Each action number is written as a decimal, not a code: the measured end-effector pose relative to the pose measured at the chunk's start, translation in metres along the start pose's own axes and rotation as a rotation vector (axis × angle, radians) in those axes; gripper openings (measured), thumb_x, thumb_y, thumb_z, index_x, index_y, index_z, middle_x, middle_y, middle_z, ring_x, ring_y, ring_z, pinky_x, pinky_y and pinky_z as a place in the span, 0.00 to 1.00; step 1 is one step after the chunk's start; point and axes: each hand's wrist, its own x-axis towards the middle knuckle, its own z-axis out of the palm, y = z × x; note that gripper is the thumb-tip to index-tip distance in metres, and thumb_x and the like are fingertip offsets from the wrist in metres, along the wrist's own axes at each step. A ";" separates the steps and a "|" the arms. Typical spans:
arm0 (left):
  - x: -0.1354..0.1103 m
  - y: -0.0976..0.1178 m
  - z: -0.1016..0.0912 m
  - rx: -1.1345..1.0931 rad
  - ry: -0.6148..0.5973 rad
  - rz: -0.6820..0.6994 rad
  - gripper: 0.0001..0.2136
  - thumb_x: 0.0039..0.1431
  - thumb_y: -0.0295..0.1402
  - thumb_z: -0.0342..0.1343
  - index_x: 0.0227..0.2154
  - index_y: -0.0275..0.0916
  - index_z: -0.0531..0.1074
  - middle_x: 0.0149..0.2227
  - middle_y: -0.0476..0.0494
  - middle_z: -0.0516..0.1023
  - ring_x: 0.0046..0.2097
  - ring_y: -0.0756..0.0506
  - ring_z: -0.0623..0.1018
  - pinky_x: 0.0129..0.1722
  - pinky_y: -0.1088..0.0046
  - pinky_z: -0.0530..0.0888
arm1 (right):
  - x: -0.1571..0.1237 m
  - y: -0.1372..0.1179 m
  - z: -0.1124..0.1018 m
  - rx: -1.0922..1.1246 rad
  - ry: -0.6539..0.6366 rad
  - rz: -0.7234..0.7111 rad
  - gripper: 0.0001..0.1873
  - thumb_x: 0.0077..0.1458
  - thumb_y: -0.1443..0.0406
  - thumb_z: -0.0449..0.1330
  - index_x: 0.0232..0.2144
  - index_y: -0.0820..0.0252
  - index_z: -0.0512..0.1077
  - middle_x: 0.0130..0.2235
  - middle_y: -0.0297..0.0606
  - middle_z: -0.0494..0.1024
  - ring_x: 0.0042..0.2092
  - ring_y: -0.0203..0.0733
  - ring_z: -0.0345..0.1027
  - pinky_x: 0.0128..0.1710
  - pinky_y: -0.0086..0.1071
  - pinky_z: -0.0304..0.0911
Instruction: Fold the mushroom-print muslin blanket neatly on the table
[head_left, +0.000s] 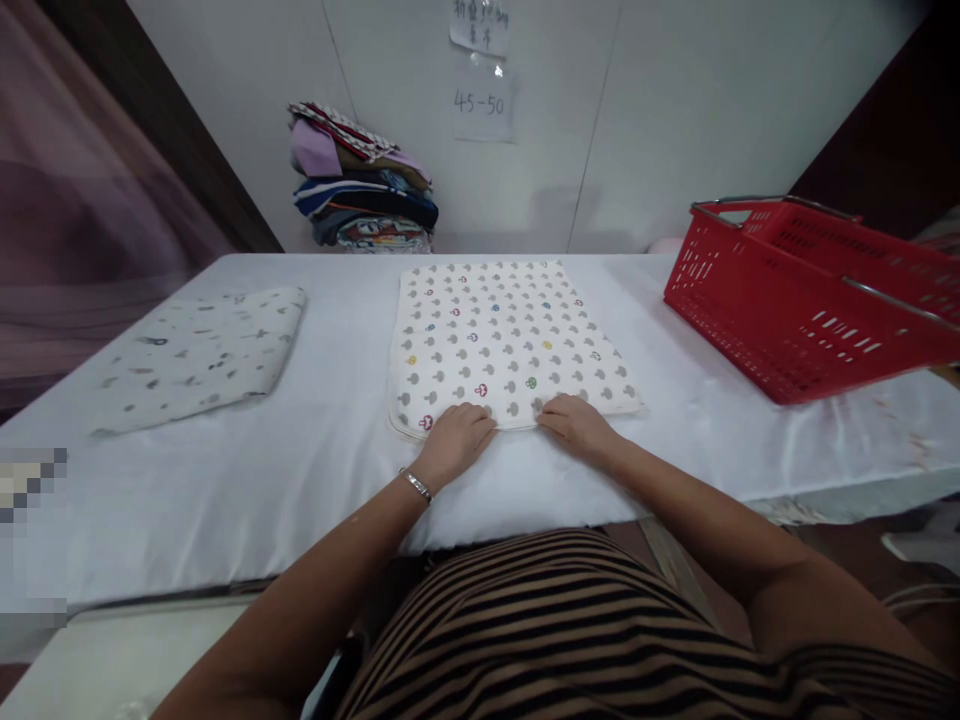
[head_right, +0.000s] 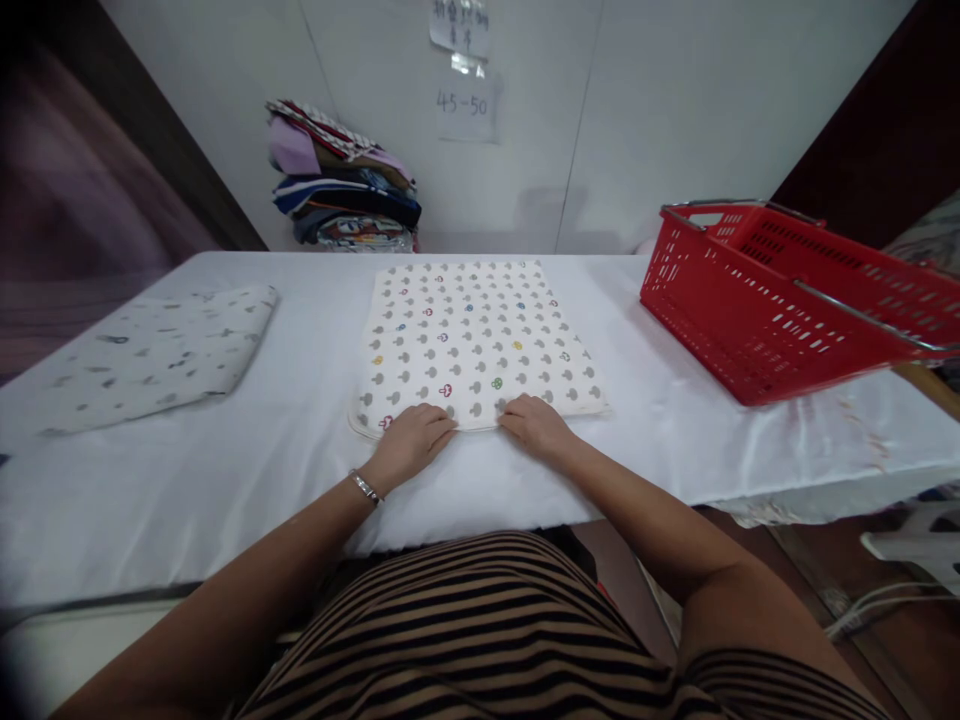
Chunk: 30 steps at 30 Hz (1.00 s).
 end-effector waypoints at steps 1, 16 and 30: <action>0.000 0.000 0.000 0.000 0.005 -0.003 0.12 0.65 0.35 0.44 0.36 0.38 0.72 0.35 0.44 0.73 0.39 0.45 0.69 0.38 0.67 0.66 | 0.000 0.000 0.000 0.005 0.000 0.005 0.13 0.62 0.66 0.49 0.36 0.59 0.74 0.37 0.40 0.74 0.39 0.41 0.61 0.37 0.33 0.55; 0.002 0.006 0.003 0.064 0.012 -0.030 0.09 0.63 0.35 0.48 0.40 0.39 0.69 0.39 0.44 0.73 0.42 0.44 0.70 0.39 0.66 0.66 | 0.005 -0.004 -0.001 -0.022 -0.014 0.019 0.14 0.62 0.67 0.48 0.35 0.60 0.74 0.37 0.41 0.74 0.39 0.41 0.61 0.38 0.33 0.55; 0.018 0.003 0.003 0.226 0.070 -0.024 0.09 0.63 0.29 0.45 0.33 0.38 0.71 0.33 0.44 0.72 0.37 0.45 0.70 0.35 0.67 0.64 | 0.011 -0.003 -0.006 -0.110 0.019 0.028 0.14 0.62 0.68 0.48 0.35 0.61 0.74 0.38 0.41 0.74 0.38 0.41 0.61 0.37 0.33 0.53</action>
